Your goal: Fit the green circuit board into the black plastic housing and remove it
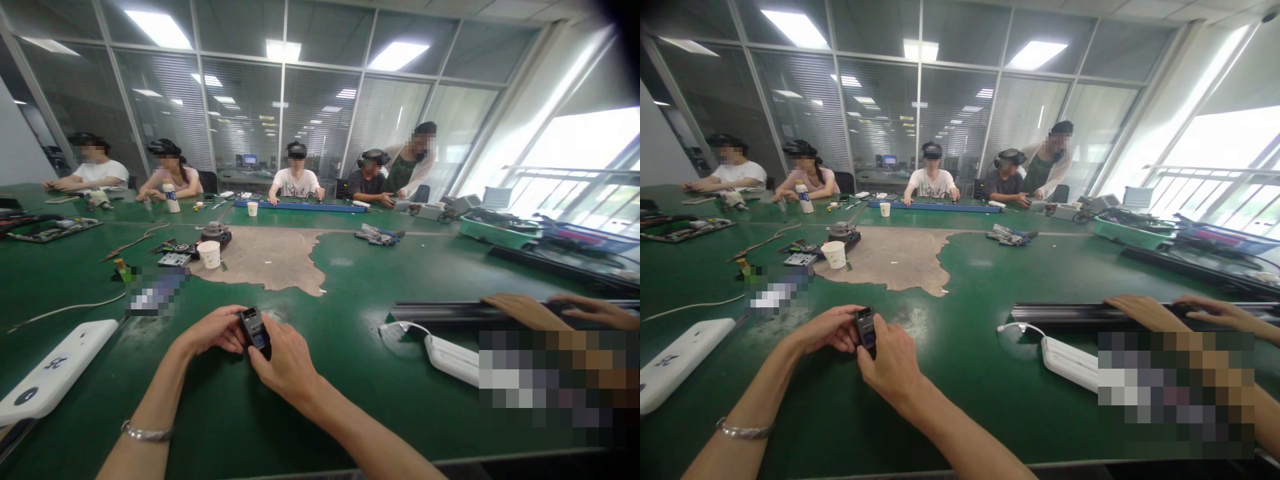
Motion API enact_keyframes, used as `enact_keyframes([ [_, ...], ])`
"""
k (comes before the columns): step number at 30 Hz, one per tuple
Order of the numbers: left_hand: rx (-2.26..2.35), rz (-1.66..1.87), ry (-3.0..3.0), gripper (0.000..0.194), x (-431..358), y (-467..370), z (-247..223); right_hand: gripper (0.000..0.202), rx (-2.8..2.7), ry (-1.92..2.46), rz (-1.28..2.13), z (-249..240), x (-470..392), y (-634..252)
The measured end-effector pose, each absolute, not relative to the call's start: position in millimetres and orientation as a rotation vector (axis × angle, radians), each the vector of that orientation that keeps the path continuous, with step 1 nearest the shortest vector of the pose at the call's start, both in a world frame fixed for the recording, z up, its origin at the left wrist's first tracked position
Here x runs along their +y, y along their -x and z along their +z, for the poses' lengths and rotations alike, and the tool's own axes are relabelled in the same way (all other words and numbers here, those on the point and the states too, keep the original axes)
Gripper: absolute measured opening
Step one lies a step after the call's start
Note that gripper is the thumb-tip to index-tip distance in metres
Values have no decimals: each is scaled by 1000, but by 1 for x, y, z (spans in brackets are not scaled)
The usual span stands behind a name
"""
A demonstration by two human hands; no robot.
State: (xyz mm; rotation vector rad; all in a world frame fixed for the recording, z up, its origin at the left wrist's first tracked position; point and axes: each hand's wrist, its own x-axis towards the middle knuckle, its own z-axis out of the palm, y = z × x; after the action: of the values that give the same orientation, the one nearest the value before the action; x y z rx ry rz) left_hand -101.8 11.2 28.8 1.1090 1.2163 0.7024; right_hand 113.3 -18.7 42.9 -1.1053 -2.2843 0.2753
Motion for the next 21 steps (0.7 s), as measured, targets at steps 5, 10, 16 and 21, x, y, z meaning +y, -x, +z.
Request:
enact_keyframes([
  [5, 1218, 703, -1126, 50, 13, 101, 24, 44, -2216, 1075, 294, 55, -19, -116],
  [10, 1206, 774, -1068, 53, 11, 100, 27, 51, -2115, 1111, 245, 69, -8, -134],
  [16, 1249, 723, -1060, 60, 11, 96, 33, 51, -2109, 1310, 182, 54, 16, -166],
  [21, 1245, 645, -1056, 62, 18, 101, 31, 52, -2169, 1423, 189, 39, 17, -174],
])
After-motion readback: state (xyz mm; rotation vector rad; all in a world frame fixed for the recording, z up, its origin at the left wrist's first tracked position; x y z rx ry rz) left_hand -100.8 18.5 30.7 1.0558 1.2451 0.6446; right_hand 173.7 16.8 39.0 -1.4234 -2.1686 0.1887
